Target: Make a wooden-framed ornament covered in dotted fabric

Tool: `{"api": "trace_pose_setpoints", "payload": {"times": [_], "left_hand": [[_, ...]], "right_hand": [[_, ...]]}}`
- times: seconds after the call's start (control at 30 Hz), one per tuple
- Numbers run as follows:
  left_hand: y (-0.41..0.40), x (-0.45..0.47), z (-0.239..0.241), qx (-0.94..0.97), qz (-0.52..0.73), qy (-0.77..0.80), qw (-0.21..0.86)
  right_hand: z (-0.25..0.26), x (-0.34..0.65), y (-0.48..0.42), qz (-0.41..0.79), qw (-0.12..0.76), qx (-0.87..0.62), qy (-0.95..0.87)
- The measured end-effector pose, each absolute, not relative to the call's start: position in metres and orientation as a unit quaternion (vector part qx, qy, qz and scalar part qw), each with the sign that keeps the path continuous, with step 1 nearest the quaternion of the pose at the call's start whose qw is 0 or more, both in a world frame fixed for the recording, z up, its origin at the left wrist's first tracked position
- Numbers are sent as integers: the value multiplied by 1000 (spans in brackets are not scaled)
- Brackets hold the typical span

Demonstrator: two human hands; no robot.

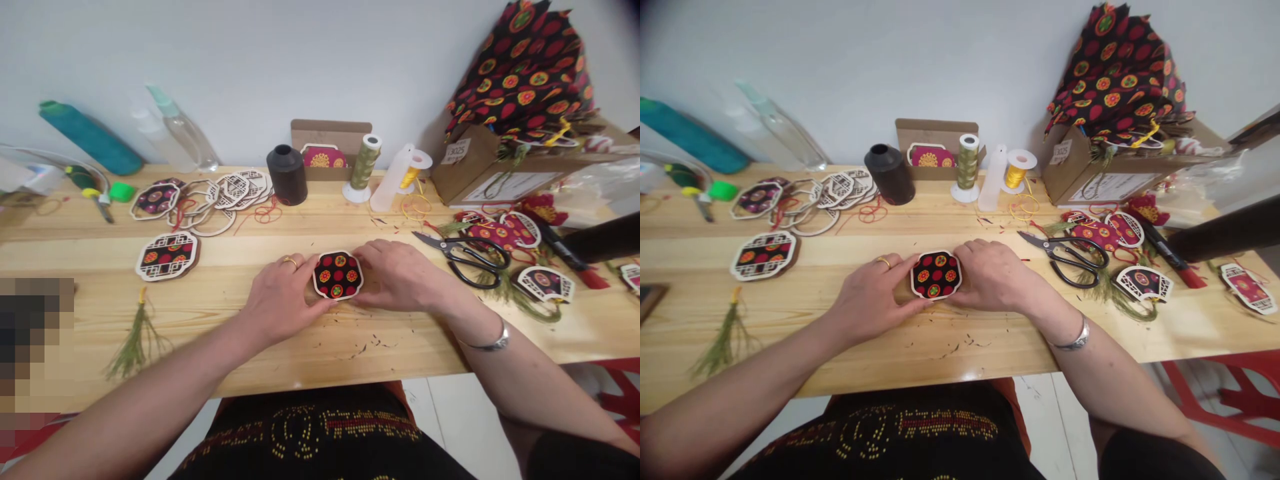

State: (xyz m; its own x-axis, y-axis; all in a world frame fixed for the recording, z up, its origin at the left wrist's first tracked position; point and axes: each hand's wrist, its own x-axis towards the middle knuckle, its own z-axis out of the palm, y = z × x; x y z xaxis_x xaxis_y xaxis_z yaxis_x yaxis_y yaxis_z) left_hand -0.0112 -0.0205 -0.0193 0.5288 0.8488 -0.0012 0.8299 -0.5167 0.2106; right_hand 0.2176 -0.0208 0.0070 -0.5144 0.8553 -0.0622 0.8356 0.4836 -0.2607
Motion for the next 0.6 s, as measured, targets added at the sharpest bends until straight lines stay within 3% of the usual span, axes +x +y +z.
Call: {"api": "trace_pose_setpoints", "payload": {"times": [0.3, 0.6], "left_hand": [[-19, -14, -20, 856, 67, 497, 127], [-22, -12, -20, 865, 71, 487, 98]], "right_hand": [[3, 229, -15, 177, 179, -381, -890], [2, 224, -14, 189, 157, -394, -886]]}}
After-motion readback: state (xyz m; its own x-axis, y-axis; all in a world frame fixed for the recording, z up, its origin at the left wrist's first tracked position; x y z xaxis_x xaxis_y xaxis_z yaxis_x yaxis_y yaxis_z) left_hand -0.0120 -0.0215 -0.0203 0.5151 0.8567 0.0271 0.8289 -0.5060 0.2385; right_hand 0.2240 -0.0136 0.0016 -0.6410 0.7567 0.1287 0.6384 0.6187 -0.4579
